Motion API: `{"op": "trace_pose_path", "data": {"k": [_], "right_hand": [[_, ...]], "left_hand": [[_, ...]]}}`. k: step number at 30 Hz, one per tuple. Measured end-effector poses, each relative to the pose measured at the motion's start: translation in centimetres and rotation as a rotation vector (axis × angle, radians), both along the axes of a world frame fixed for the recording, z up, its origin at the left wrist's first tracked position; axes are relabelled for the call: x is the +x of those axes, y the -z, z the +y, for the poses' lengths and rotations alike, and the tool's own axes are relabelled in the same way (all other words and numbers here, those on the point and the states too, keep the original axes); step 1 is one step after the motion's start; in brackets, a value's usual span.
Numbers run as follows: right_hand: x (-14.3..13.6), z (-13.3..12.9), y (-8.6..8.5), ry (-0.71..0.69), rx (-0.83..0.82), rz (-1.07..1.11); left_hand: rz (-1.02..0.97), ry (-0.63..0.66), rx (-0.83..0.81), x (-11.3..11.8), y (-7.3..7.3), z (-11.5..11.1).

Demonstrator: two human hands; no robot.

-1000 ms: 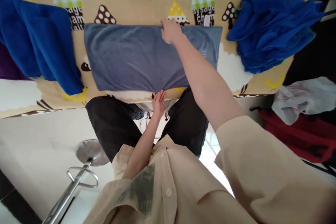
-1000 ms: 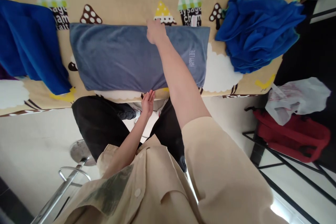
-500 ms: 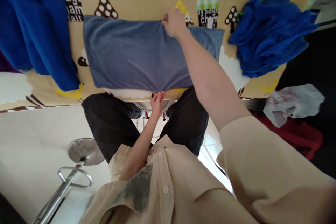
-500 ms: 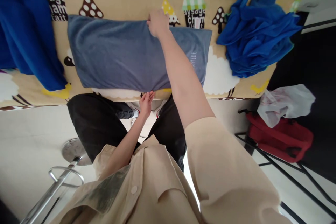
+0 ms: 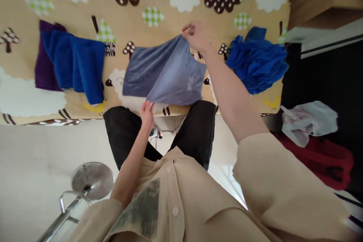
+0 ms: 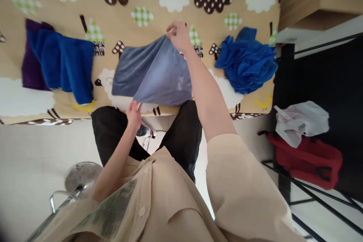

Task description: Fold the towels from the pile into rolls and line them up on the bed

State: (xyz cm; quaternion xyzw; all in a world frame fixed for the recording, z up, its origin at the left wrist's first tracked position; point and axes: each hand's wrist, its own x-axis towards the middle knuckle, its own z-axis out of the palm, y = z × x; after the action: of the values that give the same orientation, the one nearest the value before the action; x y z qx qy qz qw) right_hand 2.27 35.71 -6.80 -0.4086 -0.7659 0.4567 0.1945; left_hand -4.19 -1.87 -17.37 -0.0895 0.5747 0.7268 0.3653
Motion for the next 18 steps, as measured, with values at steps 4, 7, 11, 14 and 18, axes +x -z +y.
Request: {"op": "trace_pose_path", "data": {"k": [4, 7, 11, 14, 18], "right_hand": [[2.6, -3.3, -6.9, 0.182, 0.062, 0.037], [4.8, -6.4, -11.3, 0.176, 0.085, 0.191], [7.5, -10.0, -16.5, 0.143, 0.123, 0.359], [9.0, -12.1, -20.0, 0.128, 0.150, 0.452], [10.2, -13.6, -23.4, 0.137, 0.232, 0.511]], "left_hand": [[0.223, 0.011, 0.108, -7.8, -6.7, 1.1], [0.353, 0.063, 0.172, -12.6, -13.8, 1.9], [0.399, 0.224, 0.200, -16.5, -24.2, 2.2], [0.462, 0.296, 0.208, -17.8, -30.9, 2.2], [0.509, 0.290, 0.196, -18.1, -37.7, 2.6]]}}
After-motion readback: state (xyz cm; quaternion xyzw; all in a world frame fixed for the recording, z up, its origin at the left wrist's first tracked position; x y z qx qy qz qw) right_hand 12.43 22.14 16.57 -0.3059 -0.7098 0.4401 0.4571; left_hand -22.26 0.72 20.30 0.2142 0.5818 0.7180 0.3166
